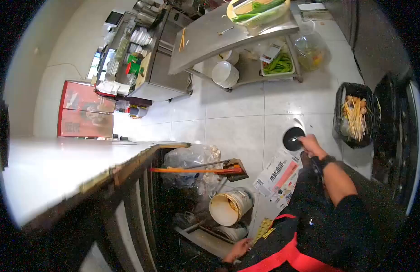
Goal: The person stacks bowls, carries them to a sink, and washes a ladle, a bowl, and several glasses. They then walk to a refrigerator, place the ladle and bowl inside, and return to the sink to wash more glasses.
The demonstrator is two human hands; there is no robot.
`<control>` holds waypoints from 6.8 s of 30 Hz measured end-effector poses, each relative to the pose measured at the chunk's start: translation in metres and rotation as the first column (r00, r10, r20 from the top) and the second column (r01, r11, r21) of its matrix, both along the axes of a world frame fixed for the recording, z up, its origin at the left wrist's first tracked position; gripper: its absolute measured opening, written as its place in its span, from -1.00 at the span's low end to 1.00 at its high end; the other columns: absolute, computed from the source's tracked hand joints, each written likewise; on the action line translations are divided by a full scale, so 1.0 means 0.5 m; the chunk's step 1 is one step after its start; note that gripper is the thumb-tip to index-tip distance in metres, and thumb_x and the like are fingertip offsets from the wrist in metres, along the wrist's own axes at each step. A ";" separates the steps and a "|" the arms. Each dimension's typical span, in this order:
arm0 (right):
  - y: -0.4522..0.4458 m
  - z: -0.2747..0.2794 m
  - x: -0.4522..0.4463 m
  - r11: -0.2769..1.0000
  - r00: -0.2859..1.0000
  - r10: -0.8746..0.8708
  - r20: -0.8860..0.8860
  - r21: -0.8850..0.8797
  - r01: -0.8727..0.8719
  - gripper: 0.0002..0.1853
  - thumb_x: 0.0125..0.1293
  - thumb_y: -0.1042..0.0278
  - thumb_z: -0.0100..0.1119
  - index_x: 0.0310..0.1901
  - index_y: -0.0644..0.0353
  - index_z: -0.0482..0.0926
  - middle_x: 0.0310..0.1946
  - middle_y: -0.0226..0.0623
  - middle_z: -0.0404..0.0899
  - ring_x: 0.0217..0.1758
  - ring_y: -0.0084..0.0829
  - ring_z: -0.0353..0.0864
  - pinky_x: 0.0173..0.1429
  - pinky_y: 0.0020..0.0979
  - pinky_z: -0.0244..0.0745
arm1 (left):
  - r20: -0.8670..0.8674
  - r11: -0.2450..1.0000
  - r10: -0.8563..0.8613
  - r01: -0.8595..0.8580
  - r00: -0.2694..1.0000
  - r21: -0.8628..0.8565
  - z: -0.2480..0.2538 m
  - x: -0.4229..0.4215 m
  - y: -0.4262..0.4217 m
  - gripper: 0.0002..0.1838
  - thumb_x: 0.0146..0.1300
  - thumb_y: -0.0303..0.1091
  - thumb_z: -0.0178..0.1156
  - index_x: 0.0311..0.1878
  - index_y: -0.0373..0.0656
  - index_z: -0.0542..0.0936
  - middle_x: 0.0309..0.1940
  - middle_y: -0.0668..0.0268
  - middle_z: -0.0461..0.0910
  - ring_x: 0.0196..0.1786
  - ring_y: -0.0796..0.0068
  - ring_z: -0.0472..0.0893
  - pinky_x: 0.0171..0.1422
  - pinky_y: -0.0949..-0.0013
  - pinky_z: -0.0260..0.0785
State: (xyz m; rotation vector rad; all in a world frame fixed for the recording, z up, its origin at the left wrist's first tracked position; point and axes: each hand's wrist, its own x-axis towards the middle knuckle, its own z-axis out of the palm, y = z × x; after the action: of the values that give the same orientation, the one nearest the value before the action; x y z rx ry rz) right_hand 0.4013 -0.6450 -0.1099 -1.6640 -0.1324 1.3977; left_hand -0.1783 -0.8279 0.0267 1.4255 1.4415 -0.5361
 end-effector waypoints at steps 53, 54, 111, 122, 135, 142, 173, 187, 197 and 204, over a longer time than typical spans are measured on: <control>2.893 0.486 -1.287 0.270 0.251 0.962 -0.109 0.227 -0.936 -0.82 0.28 0.22 0.24 -0.23 0.13 0.57 -0.48 -0.49 0.54 -0.61 -0.66 0.38 -0.61 -0.60 0.14 | -0.205 0.267 0.952 -0.945 0.228 0.190 -0.199 -0.516 2.089 -0.66 0.33 -0.14 -0.04 -0.02 -0.17 0.51 -0.13 0.00 0.56 -0.07 -0.01 0.59 -0.04 -0.03 0.46; 2.930 0.479 -1.348 0.259 0.246 0.965 -0.087 0.209 -0.943 -0.82 0.28 0.21 0.24 -0.25 0.14 0.57 -0.49 -0.48 0.54 -0.61 -0.65 0.39 -0.61 -0.58 0.15 | -0.170 0.280 0.953 -0.943 0.250 0.179 -0.215 -0.556 2.155 -0.68 0.33 -0.14 -0.04 -0.05 -0.16 0.52 -0.16 0.01 0.57 -0.09 -0.01 0.59 -0.05 -0.02 0.46; 5.368 0.533 -4.336 0.089 0.131 0.977 0.170 0.234 -0.968 -0.80 0.26 0.18 0.23 -0.27 0.13 0.58 -0.53 -0.49 0.56 -0.61 -0.63 0.43 -0.65 -0.56 0.18 | 0.321 -0.019 0.786 -0.499 0.528 0.867 0.324 -3.693 4.979 -0.58 0.22 -0.30 0.23 0.15 -0.19 0.50 -0.03 0.13 0.56 -0.18 0.23 0.67 -0.05 0.18 0.50; 5.579 0.625 -5.170 -0.454 -0.399 0.880 0.258 0.210 -0.866 -0.86 0.21 0.44 0.14 -0.21 0.24 0.59 -0.52 -0.47 0.52 -0.59 -0.63 0.40 -0.57 -0.59 0.20 | 0.169 -0.059 0.946 -0.364 0.278 0.930 0.386 -4.240 5.155 -0.57 0.17 -0.33 0.24 0.11 -0.21 0.49 0.04 0.07 0.50 0.03 0.03 0.57 0.07 0.10 0.47; 5.669 0.655 -5.814 -0.726 -0.693 0.687 0.219 0.161 -0.669 -0.86 0.27 0.37 0.17 -0.16 0.14 0.59 -0.52 -0.58 0.51 -0.56 -0.72 0.36 -0.52 -0.63 0.19 | -0.228 0.252 0.964 -0.201 0.136 0.947 0.402 -4.981 5.328 -0.17 0.15 -0.18 0.28 0.46 -0.15 0.16 -0.26 0.04 0.57 -0.26 0.03 0.65 -0.18 0.06 0.52; 5.692 0.668 -6.060 -0.721 -0.690 0.692 0.213 0.153 -0.676 -0.86 0.29 0.31 0.19 -0.17 0.12 0.60 -0.52 -0.59 0.52 -0.57 -0.73 0.35 -0.52 -0.62 0.20 | -0.413 0.395 0.910 -0.252 -0.023 0.884 0.517 -5.309 5.409 -0.14 0.23 -0.08 0.20 0.50 -0.23 0.06 -0.41 0.10 0.70 -0.34 0.12 0.71 -0.26 0.14 0.56; 4.874 0.895 -6.845 -0.835 -0.980 0.191 0.051 0.533 -0.135 -0.79 0.26 0.46 0.20 -0.18 0.38 0.42 -0.54 -0.27 0.41 -0.65 -0.55 0.38 -0.78 -0.58 0.06 | -0.021 0.055 0.766 0.032 -0.643 0.998 0.366 -4.666 5.381 -0.67 -0.03 -0.43 0.33 -0.13 -0.03 0.58 -0.37 0.25 0.49 -0.50 0.19 0.56 -0.48 0.22 0.45; 4.645 0.860 -6.892 -0.842 -0.782 0.466 0.414 0.480 -0.247 -0.51 0.23 0.04 0.33 -0.38 0.42 0.46 -0.63 -0.27 0.44 -0.70 -0.39 0.39 -0.67 -0.30 0.22 | 0.105 -0.076 0.616 0.074 -0.780 0.994 0.325 -4.577 5.332 -0.71 0.09 -0.36 0.32 -0.19 -0.20 0.46 -0.44 0.25 0.57 -0.45 0.20 0.60 -0.39 0.20 0.44; 4.657 0.700 -7.166 -0.997 -0.010 -0.063 0.998 -0.062 0.034 -0.77 -0.01 0.30 0.21 -0.46 0.33 0.65 -0.37 0.10 0.65 -0.20 0.05 0.67 -0.13 -0.15 0.57 | 0.204 -0.176 0.450 0.137 -0.869 0.975 0.339 -4.576 5.372 -0.81 0.15 -0.46 0.30 -0.19 -0.21 0.52 -0.48 0.21 0.54 -0.51 0.19 0.57 -0.47 0.21 0.41; 4.612 0.679 -7.160 -0.919 -0.020 0.375 0.927 0.369 -0.135 -0.75 -0.03 0.34 0.19 -0.35 0.35 0.62 -0.27 0.19 0.63 -0.08 0.12 0.63 -0.01 -0.08 0.55 | 0.214 -0.237 0.375 0.130 -0.902 0.963 0.337 -4.600 5.443 -0.73 0.18 -0.50 0.22 -0.03 -0.28 0.55 -0.50 0.20 0.51 -0.53 0.18 0.54 -0.46 0.22 0.39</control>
State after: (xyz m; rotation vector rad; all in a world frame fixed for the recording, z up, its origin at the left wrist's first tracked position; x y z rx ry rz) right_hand -3.1787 1.6610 0.2294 0.8085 -2.4029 1.3109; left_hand -2.4783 1.8936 0.1951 1.1738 -2.2721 -0.3298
